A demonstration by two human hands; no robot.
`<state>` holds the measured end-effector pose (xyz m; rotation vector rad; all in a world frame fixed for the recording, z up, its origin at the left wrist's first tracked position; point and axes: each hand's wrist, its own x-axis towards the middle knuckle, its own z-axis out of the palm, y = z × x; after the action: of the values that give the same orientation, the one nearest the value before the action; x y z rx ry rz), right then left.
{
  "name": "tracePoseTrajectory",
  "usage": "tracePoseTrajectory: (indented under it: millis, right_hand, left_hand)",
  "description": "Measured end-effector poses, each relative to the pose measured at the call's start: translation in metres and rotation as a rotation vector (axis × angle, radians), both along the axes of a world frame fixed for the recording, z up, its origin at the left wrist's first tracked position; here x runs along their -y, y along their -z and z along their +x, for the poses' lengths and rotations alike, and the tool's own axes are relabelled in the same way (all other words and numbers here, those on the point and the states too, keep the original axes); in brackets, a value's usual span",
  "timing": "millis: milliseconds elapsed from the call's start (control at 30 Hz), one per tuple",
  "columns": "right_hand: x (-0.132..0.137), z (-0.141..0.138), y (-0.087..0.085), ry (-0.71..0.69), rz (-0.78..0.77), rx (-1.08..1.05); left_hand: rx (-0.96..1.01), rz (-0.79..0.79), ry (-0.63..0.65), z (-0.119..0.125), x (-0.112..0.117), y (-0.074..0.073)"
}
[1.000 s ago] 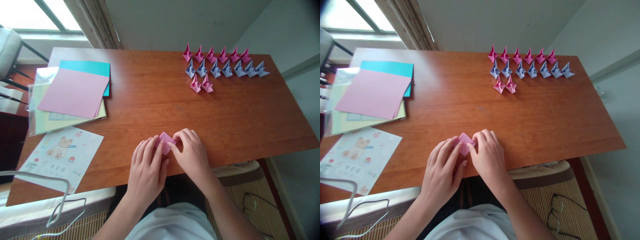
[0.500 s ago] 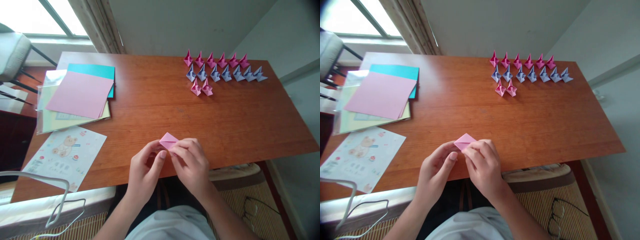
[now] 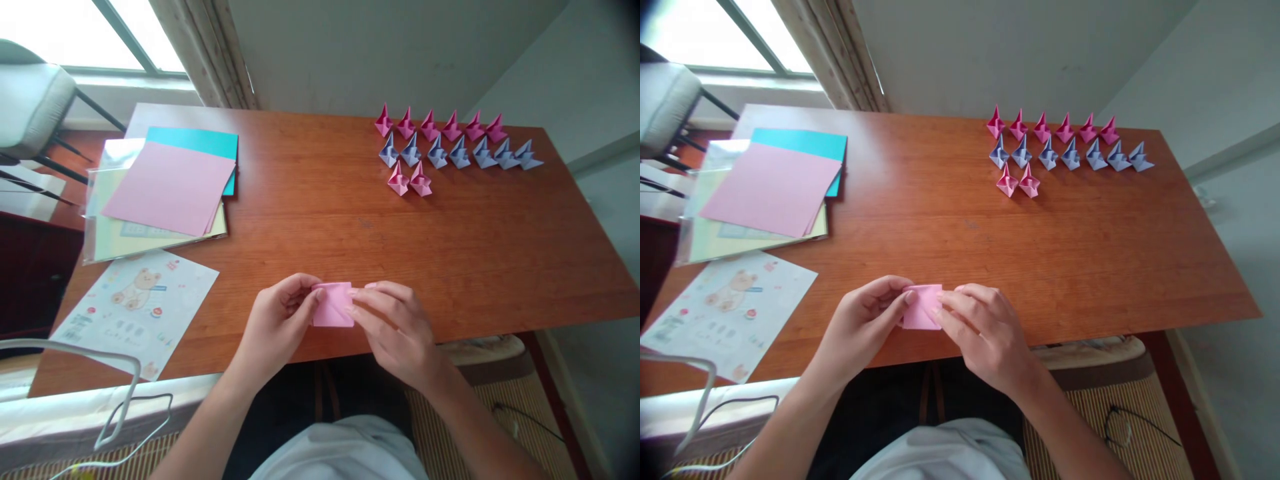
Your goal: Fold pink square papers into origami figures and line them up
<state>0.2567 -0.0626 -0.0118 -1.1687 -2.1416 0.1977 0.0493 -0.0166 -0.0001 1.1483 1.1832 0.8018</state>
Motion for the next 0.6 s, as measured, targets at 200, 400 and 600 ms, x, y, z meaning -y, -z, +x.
tracePoseTrajectory:
  millis: [200,400,600]
  right_hand:
    - [-0.011,0.013,-0.001,-0.126,-0.034,0.075]
    - [-0.021,0.014,0.01,-0.18,-0.055,0.146]
    - [-0.023,0.013,0.017,-0.167,-0.055,0.161]
  left_hand:
    - [-0.333,0.242,0.257,-0.003,-0.01,0.002]
    - [-0.777,0.556,0.383,0.005,-0.018,0.008]
    - [-0.883,0.729,0.265,0.008,-0.016,0.018]
